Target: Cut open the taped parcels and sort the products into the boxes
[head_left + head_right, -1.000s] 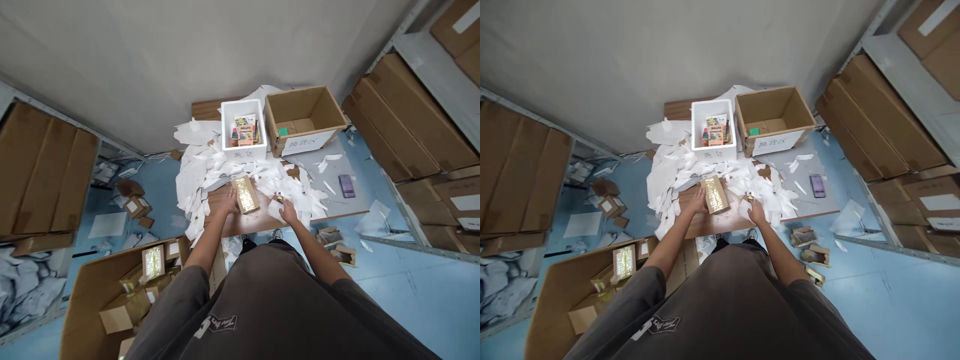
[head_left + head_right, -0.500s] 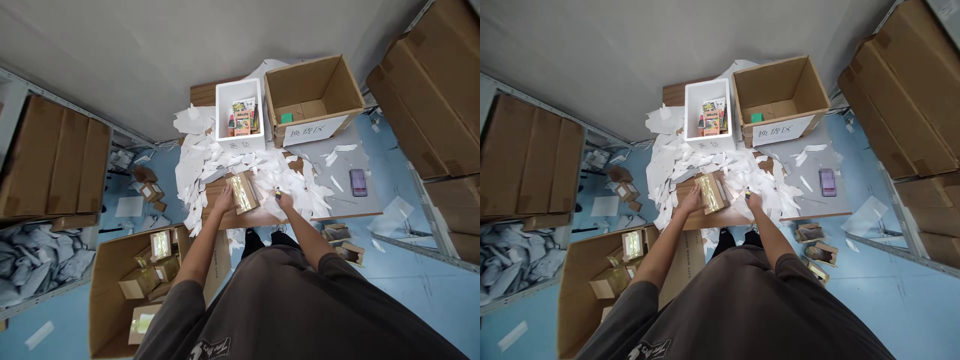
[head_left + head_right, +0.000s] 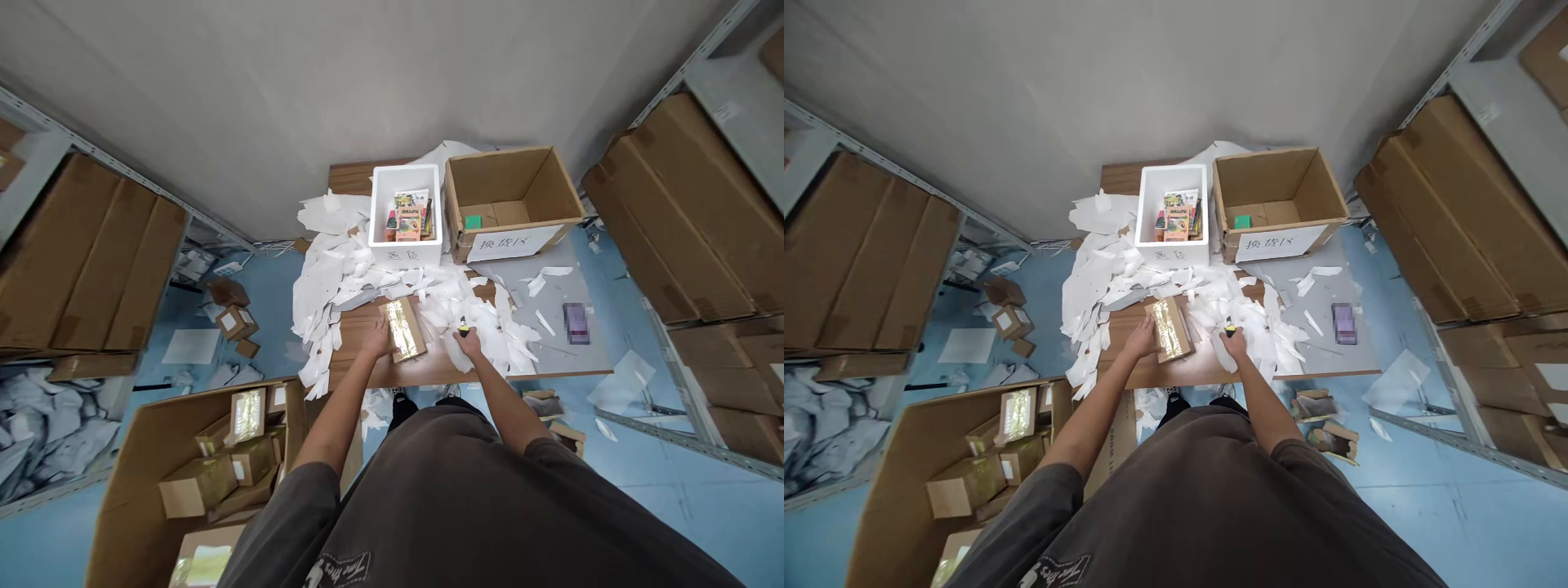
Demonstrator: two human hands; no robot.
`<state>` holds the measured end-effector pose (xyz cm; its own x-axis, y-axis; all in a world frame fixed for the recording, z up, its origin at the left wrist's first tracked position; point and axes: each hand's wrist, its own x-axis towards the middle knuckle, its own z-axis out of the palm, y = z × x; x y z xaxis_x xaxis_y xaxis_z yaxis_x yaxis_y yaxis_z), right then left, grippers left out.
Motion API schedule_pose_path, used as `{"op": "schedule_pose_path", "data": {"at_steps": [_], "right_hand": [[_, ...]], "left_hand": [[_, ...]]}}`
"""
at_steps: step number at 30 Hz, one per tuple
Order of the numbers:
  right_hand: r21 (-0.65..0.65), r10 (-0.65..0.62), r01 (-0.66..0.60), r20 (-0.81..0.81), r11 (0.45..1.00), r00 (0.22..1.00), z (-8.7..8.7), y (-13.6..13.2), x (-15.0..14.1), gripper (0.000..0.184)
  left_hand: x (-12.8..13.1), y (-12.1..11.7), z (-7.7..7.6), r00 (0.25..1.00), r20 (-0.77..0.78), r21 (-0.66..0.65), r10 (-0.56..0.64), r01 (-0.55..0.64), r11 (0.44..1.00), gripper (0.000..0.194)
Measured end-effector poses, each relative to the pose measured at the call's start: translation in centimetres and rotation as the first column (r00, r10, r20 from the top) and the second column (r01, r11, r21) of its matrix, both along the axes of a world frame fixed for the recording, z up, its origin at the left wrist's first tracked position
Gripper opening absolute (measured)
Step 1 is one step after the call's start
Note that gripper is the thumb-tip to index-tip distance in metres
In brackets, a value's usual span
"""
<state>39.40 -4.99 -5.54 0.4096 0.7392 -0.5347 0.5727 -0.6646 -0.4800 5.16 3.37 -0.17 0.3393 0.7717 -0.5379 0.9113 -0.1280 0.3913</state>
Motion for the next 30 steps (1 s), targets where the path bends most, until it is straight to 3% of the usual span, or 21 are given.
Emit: {"op": "schedule_pose_path", "data": {"at_steps": [5, 10, 14, 19, 21, 23, 26, 30], "right_hand": [[0.151, -0.097, 0.109, -0.087, 0.983, 0.991, 3.5, -0.1, 0.4, 0.054], [0.264, -0.083, 0.076, 0.017, 0.961, 0.996, 8.2, 1.2, 1.1, 0.045], [0.364, -0.035, 0.058, -0.068, 0.93, 0.997, 10.7, 2.9, -2.0, 0.036], [0.253, 0.087, -0.001, -0.332, 0.967, 0.939, 10.9, 5.7, -11.1, 0.021], [0.207, 0.136, -0.062, -0.365, 0.976, 0.921, 10.6, 6.9, -14.2, 0.022], [0.16, 0.208, -0.168, -0.29, 0.973, 0.934, 10.5, 8.1, -16.2, 0.026], [0.029, 0.34, -0.339, -0.017, 0.94, 0.94, 10.3, 9.7, -17.7, 0.031], [-0.115, 0.401, -0.388, 0.125, 0.915, 0.908, 9.9, 10.7, -18.6, 0.039]], "left_hand": [[0.0, -0.2, -0.2, 0.998, 0.063, 0.009, 0.004, -0.004, 1.0, 0.148], [-0.1, -0.5, -0.3, 0.993, 0.121, 0.053, 0.016, -0.022, 0.998, 0.144], [-0.2, -0.7, -0.2, 0.993, 0.116, 0.067, 0.002, -0.009, 0.998, 0.139], [-0.1, -1.0, -0.4, 0.98, 0.193, 0.057, 0.042, -0.054, 0.997, 0.142], [0.0, -1.1, -0.6, 0.98, 0.189, 0.037, 0.056, -0.064, 0.997, 0.141], [0.0, -1.1, -0.9, 0.978, 0.199, 0.026, 0.06, -0.067, 0.997, 0.139], [0.0, -0.9, -1.0, 0.97, 0.235, 0.007, 0.068, -0.071, 0.997, 0.141], [-0.2, -0.7, -0.9, 0.957, 0.28, -0.01, 0.08, -0.08, 0.997, 0.139]]}}
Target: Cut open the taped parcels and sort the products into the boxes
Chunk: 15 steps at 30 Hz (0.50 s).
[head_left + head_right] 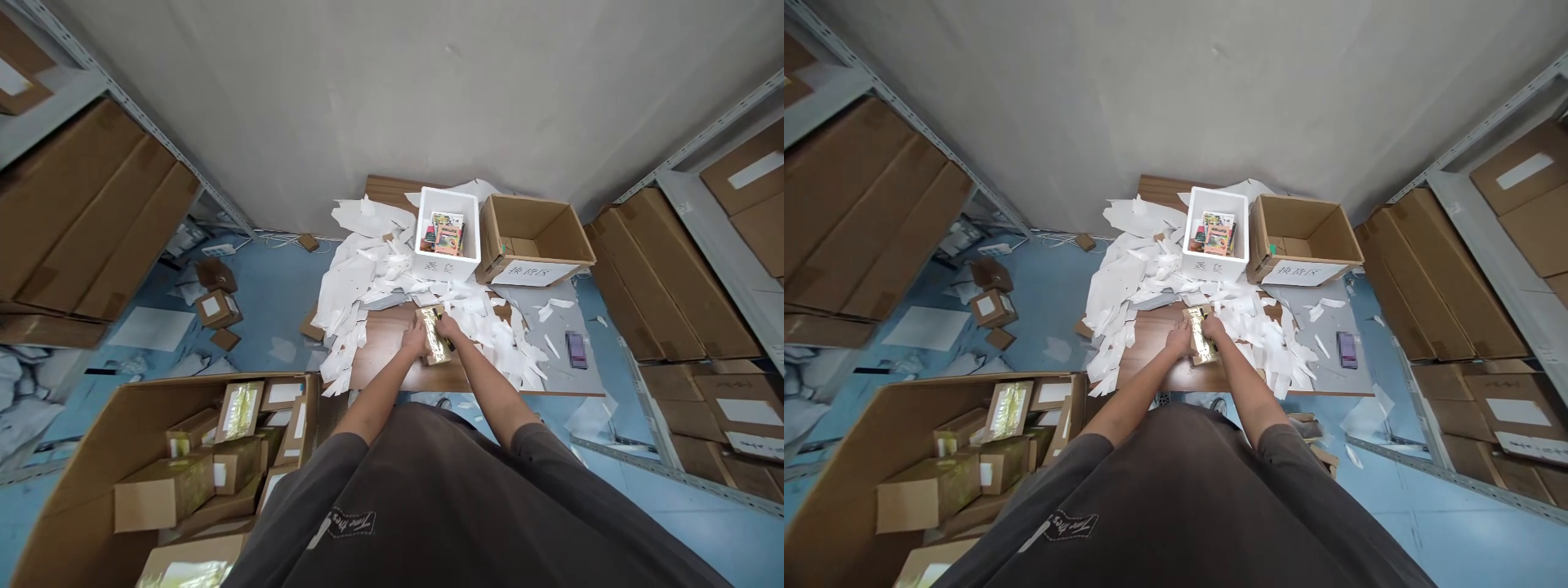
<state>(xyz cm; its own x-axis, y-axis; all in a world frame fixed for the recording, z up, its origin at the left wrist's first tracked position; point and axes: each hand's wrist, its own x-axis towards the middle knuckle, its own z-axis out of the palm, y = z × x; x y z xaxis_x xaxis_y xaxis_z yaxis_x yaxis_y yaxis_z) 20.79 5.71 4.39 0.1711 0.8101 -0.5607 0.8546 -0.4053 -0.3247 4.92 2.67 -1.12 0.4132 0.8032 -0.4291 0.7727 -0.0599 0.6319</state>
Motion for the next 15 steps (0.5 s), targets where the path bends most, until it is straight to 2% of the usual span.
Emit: {"op": "schedule_pose_path", "data": {"at_steps": [3, 8, 13, 15], "right_hand": [[-0.02, 0.019, -0.019, 0.027, 1.0, 0.999, -0.4, 0.1, -0.6, 0.042], [-0.032, 0.107, -0.104, 0.111, 0.994, 0.988, -0.4, 0.4, -1.3, 0.048], [-0.085, 0.201, -0.19, 0.148, 0.978, 0.968, -0.1, 0.5, -1.4, 0.049], [-0.115, 0.223, -0.207, 0.15, 0.972, 0.963, -0.1, 0.4, -1.4, 0.05]], "left_hand": [[-0.1, 0.1, 0.1, 1.0, 0.014, 0.023, -0.024, 0.024, 0.999, 0.136], [-0.3, 0.7, 0.1, 0.992, -0.067, 0.081, -0.108, 0.114, 0.99, 0.143], [-1.1, 1.3, 0.5, 0.997, -0.01, 0.05, -0.076, 0.076, 0.996, 0.158], [-1.3, 1.3, 0.9, 0.995, -0.054, 0.034, -0.081, 0.083, 0.996, 0.158]]}}
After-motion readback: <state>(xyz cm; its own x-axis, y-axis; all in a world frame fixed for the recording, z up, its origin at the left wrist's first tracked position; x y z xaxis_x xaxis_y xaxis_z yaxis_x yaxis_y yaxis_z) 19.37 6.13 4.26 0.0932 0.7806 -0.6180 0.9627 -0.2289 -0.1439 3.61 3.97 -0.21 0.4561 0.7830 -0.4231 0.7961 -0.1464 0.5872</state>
